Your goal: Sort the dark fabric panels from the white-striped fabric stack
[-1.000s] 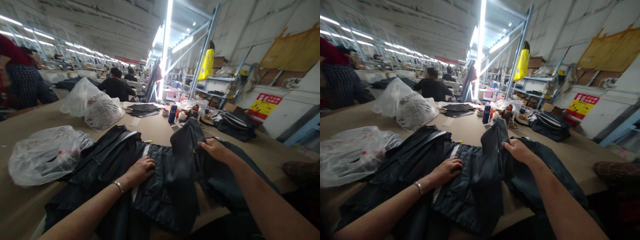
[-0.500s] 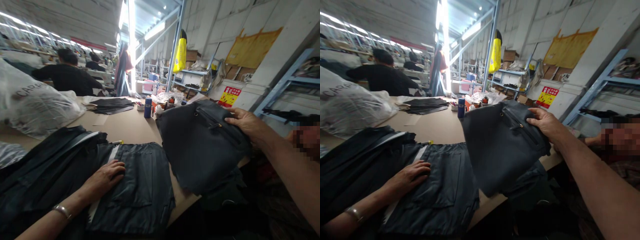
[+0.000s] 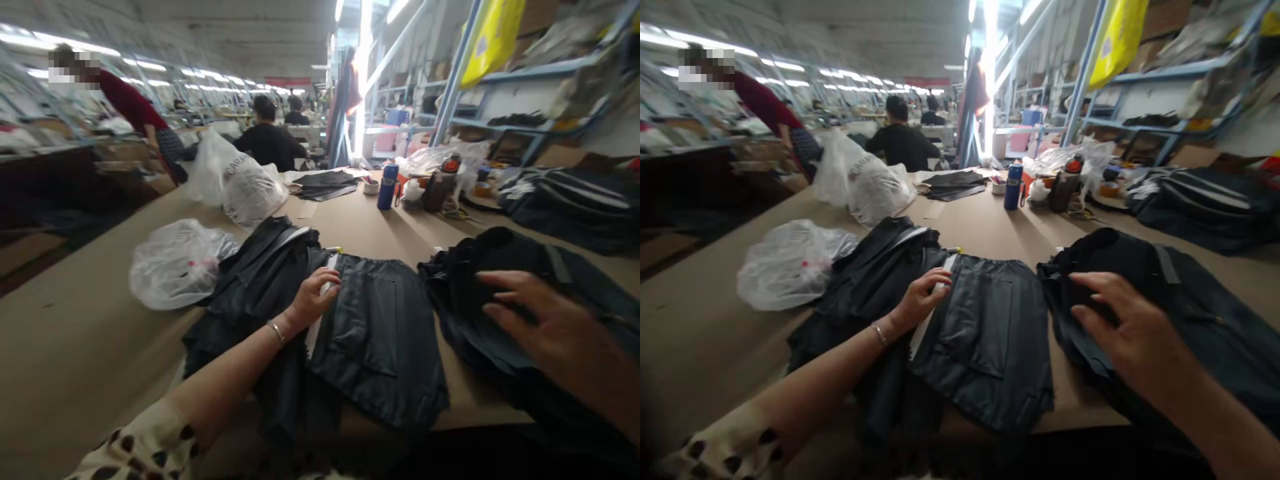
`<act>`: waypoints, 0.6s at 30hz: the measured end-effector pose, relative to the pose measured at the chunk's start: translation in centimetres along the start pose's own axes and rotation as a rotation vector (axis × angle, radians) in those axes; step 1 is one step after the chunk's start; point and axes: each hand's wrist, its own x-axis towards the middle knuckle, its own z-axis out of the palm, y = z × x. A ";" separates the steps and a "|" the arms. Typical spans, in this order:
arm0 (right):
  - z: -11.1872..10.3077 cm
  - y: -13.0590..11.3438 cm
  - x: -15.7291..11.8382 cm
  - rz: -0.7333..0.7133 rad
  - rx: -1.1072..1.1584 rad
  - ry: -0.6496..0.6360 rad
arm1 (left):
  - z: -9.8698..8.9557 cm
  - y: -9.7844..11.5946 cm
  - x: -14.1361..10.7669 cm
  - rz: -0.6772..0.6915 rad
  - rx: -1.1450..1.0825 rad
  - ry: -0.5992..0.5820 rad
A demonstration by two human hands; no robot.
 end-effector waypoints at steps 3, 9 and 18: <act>8.2 -5.5 -0.4 -0.154 0.198 -0.276 | -0.4 0.5 -0.6 -0.245 -0.138 0.211; 19.4 -9.3 2.0 -0.120 0.313 -0.443 | -2.1 2.4 -2.3 -0.495 -0.421 0.121; 23.2 -10.1 4.1 0.104 0.339 -0.275 | -1.3 3.3 -2.7 -0.676 -0.638 0.101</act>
